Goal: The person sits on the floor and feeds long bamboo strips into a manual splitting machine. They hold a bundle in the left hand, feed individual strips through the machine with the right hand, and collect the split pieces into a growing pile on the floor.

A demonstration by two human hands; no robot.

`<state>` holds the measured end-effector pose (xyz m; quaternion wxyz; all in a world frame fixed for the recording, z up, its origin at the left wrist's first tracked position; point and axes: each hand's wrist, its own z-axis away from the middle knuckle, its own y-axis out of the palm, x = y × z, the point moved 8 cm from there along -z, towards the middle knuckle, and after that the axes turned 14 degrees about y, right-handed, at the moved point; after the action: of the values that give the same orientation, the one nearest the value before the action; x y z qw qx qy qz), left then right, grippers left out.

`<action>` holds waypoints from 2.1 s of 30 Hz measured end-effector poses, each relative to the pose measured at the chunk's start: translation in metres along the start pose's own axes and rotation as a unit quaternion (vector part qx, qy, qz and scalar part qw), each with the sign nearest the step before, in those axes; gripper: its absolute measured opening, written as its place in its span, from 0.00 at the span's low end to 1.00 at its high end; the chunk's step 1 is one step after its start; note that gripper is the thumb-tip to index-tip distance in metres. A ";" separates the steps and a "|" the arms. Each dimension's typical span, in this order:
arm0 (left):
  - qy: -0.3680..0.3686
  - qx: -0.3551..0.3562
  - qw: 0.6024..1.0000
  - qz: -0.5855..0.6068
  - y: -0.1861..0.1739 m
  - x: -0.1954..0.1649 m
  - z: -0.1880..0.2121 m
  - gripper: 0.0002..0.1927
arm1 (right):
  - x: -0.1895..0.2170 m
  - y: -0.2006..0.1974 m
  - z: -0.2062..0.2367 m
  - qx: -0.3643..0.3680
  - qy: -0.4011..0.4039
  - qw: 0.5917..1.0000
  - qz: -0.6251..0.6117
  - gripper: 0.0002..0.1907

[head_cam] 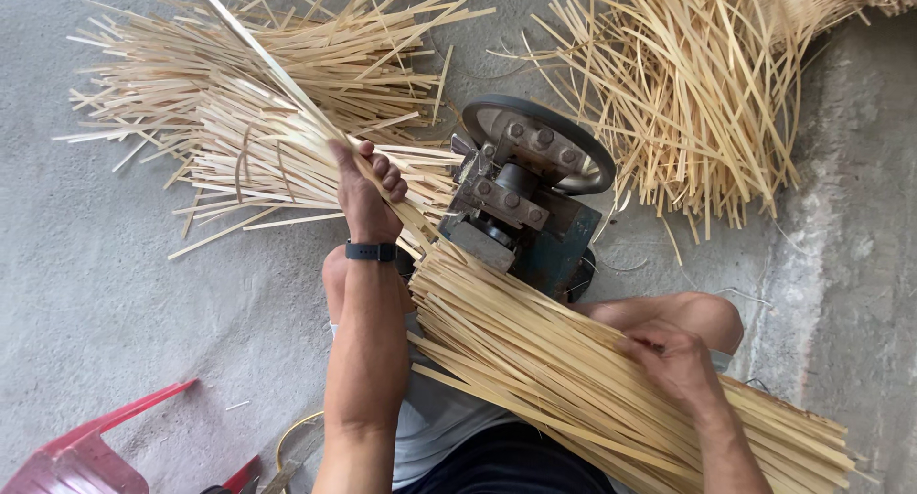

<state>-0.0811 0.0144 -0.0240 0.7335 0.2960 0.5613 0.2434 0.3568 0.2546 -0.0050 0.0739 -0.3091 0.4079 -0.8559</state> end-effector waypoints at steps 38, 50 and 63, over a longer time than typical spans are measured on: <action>-0.004 0.086 0.987 -0.132 0.018 0.020 0.008 0.16 | -0.002 -0.019 -0.021 -0.018 -0.036 0.997 0.061 0.12; -0.003 0.078 0.978 -0.192 0.026 0.010 0.015 0.18 | 0.007 -0.113 -0.014 -0.206 -0.018 0.972 0.114 0.12; -0.026 0.122 0.971 -0.203 0.036 0.025 0.018 0.25 | 0.058 -0.066 -0.023 -0.165 -0.021 0.980 0.109 0.17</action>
<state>-0.0583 0.0544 -0.0120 0.7402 0.2693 0.6160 0.0119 0.3056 0.2908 0.0602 0.1233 -0.2882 0.5732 -0.7571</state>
